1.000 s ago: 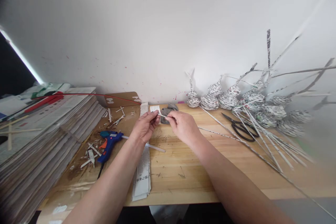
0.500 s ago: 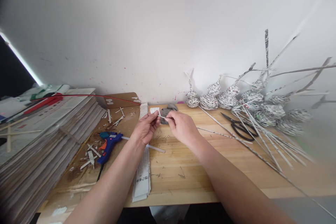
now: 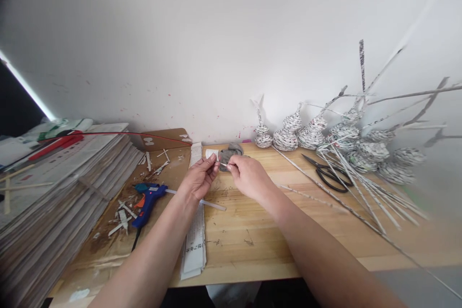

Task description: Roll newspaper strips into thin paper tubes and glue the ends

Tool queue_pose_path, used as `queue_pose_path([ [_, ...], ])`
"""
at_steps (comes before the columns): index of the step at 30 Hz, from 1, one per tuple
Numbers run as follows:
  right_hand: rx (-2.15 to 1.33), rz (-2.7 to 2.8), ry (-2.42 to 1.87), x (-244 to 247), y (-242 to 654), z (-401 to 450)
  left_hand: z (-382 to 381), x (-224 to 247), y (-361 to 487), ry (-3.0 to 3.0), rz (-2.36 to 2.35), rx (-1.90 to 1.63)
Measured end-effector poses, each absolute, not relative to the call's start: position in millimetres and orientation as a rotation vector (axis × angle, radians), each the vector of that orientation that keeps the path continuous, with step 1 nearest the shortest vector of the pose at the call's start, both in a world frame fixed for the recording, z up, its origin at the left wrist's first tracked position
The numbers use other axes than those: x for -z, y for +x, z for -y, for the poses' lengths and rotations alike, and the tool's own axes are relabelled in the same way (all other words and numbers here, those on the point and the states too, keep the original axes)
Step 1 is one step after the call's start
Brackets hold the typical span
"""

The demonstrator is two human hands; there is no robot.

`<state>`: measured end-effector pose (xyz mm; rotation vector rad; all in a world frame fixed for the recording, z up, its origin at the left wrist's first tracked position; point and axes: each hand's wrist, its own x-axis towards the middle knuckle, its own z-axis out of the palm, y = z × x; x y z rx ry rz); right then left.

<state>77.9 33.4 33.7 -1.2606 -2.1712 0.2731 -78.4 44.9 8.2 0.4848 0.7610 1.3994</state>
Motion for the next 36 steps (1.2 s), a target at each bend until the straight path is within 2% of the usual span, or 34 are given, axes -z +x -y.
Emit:
queue_pose_path([
  [36, -0.204, 2.174, -1.293, -29.9, 74.2, -32.7, -45.4, -9.4, -77.7, 0.449, -0.786, -1.401],
])
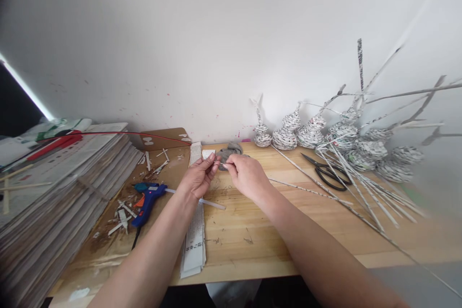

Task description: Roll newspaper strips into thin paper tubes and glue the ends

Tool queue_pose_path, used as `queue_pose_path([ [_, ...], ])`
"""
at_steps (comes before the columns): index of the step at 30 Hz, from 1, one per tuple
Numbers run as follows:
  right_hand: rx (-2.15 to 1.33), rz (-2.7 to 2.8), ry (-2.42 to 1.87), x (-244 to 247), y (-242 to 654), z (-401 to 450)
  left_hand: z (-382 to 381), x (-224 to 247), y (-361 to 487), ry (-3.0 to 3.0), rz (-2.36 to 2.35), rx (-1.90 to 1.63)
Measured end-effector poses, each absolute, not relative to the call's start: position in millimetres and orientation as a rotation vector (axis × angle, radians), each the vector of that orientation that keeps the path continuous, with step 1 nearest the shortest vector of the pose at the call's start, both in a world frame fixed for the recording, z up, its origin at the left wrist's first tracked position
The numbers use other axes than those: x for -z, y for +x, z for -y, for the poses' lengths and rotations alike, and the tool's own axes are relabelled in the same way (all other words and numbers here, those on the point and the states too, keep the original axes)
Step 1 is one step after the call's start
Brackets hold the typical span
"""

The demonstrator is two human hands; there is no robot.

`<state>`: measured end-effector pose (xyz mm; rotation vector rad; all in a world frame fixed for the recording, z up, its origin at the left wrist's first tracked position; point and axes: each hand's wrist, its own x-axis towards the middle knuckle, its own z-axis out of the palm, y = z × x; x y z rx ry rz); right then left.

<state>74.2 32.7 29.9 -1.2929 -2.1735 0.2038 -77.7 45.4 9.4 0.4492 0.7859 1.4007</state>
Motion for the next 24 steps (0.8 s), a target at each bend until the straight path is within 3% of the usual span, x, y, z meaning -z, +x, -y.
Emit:
queue_pose_path([
  [24, -0.204, 2.2, -1.3, -28.8, 74.1, -32.4, -44.9, -9.3, -78.0, 0.448, -0.792, -1.406],
])
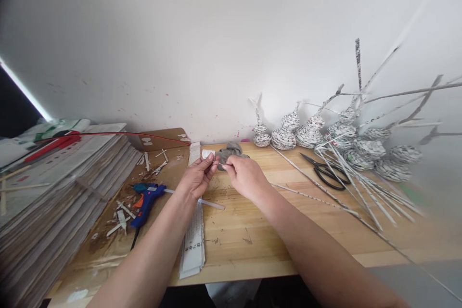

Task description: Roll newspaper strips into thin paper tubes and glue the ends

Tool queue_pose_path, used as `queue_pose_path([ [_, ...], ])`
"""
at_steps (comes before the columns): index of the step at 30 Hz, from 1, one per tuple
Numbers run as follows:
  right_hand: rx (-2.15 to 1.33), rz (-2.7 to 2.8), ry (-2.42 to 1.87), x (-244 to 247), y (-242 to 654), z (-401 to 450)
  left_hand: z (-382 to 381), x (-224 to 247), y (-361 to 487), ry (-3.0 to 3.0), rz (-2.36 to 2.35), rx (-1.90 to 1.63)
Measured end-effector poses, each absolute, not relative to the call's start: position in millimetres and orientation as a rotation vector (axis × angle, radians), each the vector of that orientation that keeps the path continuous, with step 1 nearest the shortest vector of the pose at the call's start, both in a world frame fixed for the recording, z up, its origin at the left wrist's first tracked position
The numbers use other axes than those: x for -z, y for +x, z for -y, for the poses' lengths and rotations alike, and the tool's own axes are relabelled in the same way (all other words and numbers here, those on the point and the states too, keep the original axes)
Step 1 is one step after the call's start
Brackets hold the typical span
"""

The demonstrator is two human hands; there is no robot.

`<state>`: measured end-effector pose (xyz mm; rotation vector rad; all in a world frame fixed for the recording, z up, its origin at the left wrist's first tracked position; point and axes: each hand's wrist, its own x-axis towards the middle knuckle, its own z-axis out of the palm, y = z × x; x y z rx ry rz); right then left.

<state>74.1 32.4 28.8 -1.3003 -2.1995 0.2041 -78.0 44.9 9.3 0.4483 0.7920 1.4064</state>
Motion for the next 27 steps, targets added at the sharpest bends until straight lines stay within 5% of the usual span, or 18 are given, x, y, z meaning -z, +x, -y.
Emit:
queue_pose_path([
  [27, -0.217, 2.263, -1.346, -28.7, 75.0, -33.3, -44.8, -12.2, -77.8, 0.432, -0.805, -1.421],
])
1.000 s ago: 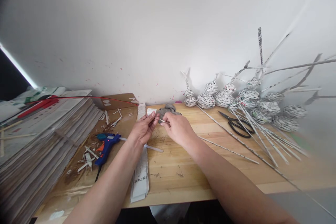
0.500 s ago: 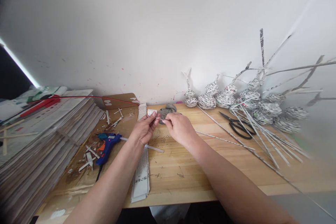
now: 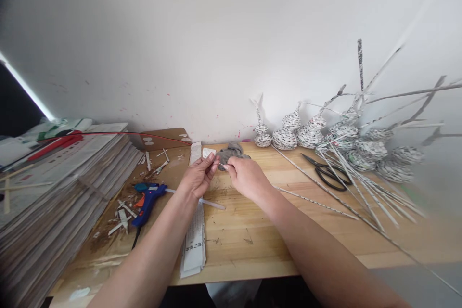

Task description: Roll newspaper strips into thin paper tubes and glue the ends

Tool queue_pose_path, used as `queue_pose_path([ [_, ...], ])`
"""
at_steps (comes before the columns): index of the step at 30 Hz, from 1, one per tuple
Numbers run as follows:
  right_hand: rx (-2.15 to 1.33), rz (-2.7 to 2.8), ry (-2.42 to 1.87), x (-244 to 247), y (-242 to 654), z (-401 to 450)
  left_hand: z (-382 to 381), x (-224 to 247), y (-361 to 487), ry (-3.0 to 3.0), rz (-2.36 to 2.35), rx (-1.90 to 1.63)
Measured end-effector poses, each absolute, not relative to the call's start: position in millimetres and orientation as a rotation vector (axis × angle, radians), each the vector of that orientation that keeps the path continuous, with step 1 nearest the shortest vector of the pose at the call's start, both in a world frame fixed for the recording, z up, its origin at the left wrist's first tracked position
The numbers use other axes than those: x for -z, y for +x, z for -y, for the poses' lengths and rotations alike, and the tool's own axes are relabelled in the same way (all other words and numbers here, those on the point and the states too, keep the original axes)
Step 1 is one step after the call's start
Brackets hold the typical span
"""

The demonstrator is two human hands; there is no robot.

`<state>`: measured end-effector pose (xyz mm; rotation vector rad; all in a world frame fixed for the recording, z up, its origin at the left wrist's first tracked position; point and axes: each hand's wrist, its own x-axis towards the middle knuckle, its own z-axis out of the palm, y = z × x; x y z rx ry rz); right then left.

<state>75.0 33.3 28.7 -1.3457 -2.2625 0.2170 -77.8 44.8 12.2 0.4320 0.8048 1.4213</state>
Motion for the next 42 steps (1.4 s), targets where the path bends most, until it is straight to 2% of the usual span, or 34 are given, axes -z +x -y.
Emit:
queue_pose_path([
  [17, -0.191, 2.153, -1.181, -24.6, 74.0, -35.6, -46.3, -9.5, -78.2, 0.442, -0.779, -1.423],
  [24, -0.258, 2.201, -1.263, -30.1, 73.8, -31.8, -45.5, -9.5, -78.2, 0.431, -0.774, -1.422],
  [32, -0.164, 2.245, -1.283, -30.0, 73.6, -31.2, -46.0, -10.5, -77.9, 0.429, -0.793, -1.431],
  [38, -0.318, 2.257, -1.299, -27.0, 74.5, -33.4, -45.3, -10.3, -77.6, 0.44, -0.779, -1.414],
  [42, -0.264, 2.208, -1.289, -25.7, 73.8, -32.2, -45.5, -10.6, -78.4, 0.437, -0.791, -1.42],
])
